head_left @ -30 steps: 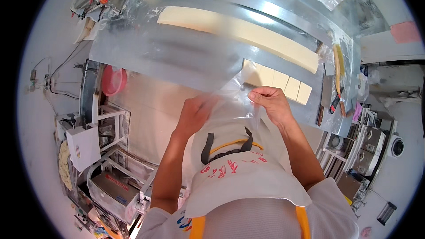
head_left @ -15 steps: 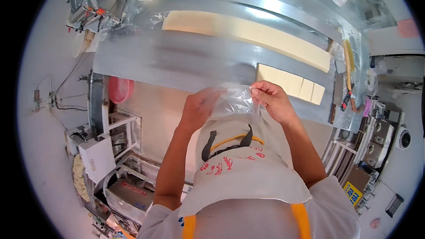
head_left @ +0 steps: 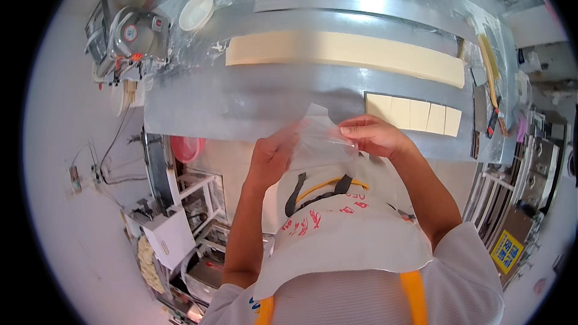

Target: The person places rectangular blocks of tofu into plastic bags on a stainless steel counter, then weighs the bags on a digital scale and hands them to customers. The person repeats this process multiple times throughout the clip.

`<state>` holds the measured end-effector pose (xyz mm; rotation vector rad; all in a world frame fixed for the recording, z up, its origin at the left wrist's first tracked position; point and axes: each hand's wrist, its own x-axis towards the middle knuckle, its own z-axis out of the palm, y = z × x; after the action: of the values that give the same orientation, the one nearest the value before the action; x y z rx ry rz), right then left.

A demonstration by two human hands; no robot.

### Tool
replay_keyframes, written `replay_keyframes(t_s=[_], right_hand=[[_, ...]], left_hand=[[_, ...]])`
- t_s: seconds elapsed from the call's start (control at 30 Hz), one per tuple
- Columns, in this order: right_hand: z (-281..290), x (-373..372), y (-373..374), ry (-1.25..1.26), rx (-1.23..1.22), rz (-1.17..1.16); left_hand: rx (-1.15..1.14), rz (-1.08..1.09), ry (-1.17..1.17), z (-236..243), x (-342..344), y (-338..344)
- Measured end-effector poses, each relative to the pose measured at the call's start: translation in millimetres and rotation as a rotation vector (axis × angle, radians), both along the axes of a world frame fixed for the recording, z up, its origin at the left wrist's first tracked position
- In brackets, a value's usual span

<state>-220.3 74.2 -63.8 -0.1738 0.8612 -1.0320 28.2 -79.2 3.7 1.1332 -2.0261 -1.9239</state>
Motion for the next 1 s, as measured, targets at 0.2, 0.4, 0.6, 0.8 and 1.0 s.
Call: replay_keyframes(t_s=[0.2, 0.4, 0.6, 0.8, 1.0], right_hand=[[5.6, 28.0, -14.3, 0.011, 0.040, -0.289], [22.0, 72.4, -47.5, 0.421, 0.014, -0.490], [32.7, 103.1, -67.5, 0.524, 0.055, -0.580], [30.0, 100.0, -60.7, 0.622, 0.153, -0.612], [33.6, 100.5, -53.5, 0.622, 0.051, -0.749]], left_hand=[[-0.029, -0.101, 0.026, -3.5, 11.8, -50.5], [-0.012, -0.141, 0.037, -14.6, 30.9, -98.8], [-0.015, -0.216, 0.058, -35.1, 48.6, -123.6], [-0.001, -0.242, 0.072, -31.6, 42.8, -125.1], [-0.191, -0.193, 0.166, -42.0, 33.1, -111.0]])
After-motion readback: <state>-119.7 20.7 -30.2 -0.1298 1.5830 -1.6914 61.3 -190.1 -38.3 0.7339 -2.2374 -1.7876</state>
